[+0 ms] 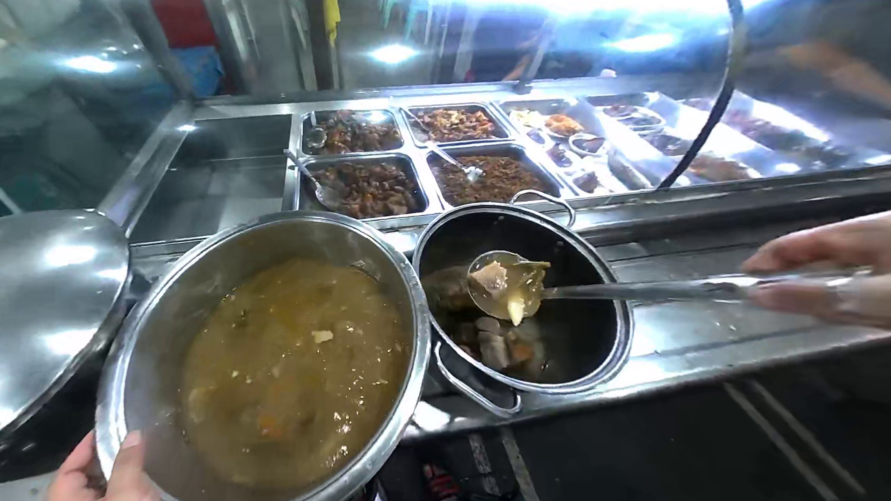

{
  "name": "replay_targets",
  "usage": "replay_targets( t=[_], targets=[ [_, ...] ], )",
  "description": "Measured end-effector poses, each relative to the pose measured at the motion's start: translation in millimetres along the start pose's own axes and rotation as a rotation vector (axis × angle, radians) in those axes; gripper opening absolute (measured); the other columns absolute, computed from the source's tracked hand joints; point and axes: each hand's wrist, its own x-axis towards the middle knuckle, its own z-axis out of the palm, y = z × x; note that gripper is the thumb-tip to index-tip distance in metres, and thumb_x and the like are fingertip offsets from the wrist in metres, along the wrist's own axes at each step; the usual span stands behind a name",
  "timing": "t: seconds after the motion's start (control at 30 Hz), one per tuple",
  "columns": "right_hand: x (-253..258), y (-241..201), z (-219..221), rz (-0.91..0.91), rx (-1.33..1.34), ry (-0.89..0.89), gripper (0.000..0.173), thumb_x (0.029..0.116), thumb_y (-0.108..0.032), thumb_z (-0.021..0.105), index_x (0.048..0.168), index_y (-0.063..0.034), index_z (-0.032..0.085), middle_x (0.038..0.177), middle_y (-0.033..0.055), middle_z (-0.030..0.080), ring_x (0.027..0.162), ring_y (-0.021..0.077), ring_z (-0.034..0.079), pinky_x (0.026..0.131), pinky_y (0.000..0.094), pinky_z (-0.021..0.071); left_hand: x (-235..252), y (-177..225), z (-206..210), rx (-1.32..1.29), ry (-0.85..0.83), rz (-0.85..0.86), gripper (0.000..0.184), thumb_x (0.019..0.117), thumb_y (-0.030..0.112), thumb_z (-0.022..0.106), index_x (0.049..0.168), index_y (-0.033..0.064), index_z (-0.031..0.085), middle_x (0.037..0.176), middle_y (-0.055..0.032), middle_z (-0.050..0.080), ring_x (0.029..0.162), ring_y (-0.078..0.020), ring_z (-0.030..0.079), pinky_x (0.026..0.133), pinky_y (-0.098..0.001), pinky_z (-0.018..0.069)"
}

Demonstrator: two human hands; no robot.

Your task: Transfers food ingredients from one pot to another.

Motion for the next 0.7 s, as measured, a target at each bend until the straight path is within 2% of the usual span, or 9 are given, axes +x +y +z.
replay_targets(
  t=[0.07,0.13,0.23,0.3,0.33,0.43,0.5,0.57,0.7],
  targets=[
    [13,10,27,-0.104,-0.234,-0.043,0.006,0.0917,-0.011,0.078,0.091,-0.0080,0.073,0.069,0.0046,0.065,0.062,0.0174,0.061,0.058,0.0408,0.0500,0,-1,0,-0.014,0.008,-0.004,0.040,0.1038,0.002,0.046,0.139,-0.0153,0.039,0.114,-0.0129,0.048,0.096,0.0044,0.052,0.087,-0.0115,0.0442],
    [16,14,60,-0.168,-0.444,-0.018,0.009,0.0918,-0.015,0.077,0.090,-0.0099,0.070,0.070,0.0051,0.064,0.066,0.0236,0.064,0.061,0.0473,0.0524,1,-3,-1,-0.011,0.004,0.006,0.040,0.1036,0.002,0.046,0.139,-0.0154,0.039,0.114,-0.0126,0.048,0.096,0.0045,0.052,0.086,-0.0113,0.0441],
    [4,12,97,-0.253,-0.759,0.113,0.007,0.0901,-0.005,0.074,0.089,-0.0077,0.067,0.066,0.0086,0.065,0.068,0.0321,0.069,0.062,0.0491,0.0537,0,-1,-2,0.011,-0.004,0.002,0.041,0.1039,0.003,0.047,0.140,-0.0149,0.038,0.115,-0.0133,0.048,0.098,0.0034,0.052,0.087,-0.0120,0.0438],
    [1,24,104,-0.381,-0.840,0.291,0.019,0.0776,0.008,0.079,0.082,-0.0056,0.067,0.058,0.0085,0.062,0.058,0.0310,0.067,0.061,0.0479,0.0525,-2,2,-3,0.024,-0.006,-0.011,0.043,0.1044,0.005,0.046,0.142,-0.0141,0.037,0.119,-0.0155,0.048,0.102,0.0009,0.052,0.090,-0.0140,0.0439],
    [1,30,99,-0.426,-0.832,0.342,0.020,0.0753,0.010,0.079,0.081,-0.0048,0.067,0.057,0.0087,0.061,0.056,0.0308,0.065,0.061,0.0492,0.0523,-3,1,-3,0.025,-0.008,-0.014,0.044,0.1045,0.005,0.046,0.142,-0.0139,0.037,0.121,-0.0167,0.049,0.104,-0.0005,0.052,0.091,-0.0151,0.0442],
    [-7,22,71,-0.402,-0.708,0.330,0.011,0.0859,0.005,0.073,0.087,-0.0023,0.066,0.064,0.0124,0.064,0.061,0.0340,0.067,0.068,0.0557,0.0534,-4,1,-2,0.005,-0.005,-0.031,0.042,0.1050,0.006,0.046,0.142,-0.0114,0.038,0.122,-0.0157,0.049,0.105,-0.0014,0.054,0.091,-0.0164,0.0458],
    [-16,4,60,-0.451,-0.574,0.388,0.003,0.0914,0.004,0.065,0.089,0.0038,0.065,0.063,0.0169,0.063,0.059,0.0368,0.066,0.063,0.0566,0.0519,-5,2,0,-0.014,0.008,-0.042,0.041,0.1053,0.006,0.046,0.142,-0.0104,0.039,0.123,-0.0158,0.050,0.105,-0.0026,0.055,0.091,-0.0174,0.0469],
    [-17,-11,63,-0.537,-0.458,0.484,0.008,0.0926,-0.001,0.061,0.089,0.0054,0.065,0.060,0.0167,0.060,0.053,0.0362,0.061,0.053,0.0537,0.0485,-5,3,2,-0.044,0.023,-0.049,0.040,0.1049,0.006,0.047,0.141,-0.0096,0.041,0.120,-0.0146,0.051,0.103,-0.0032,0.056,0.089,-0.0179,0.0483],
    [-3,-66,91,-0.869,-0.453,0.603,0.013,0.0843,-0.017,0.059,0.078,-0.0057,0.059,0.052,0.0036,0.049,0.043,0.0259,0.053,0.039,0.0425,0.0397,-7,5,3,-0.071,0.036,-0.069,0.038,0.1046,0.005,0.048,0.140,-0.0083,0.043,0.117,-0.0134,0.053,0.098,-0.0028,0.058,0.085,-0.0174,0.0494]
  ],
)
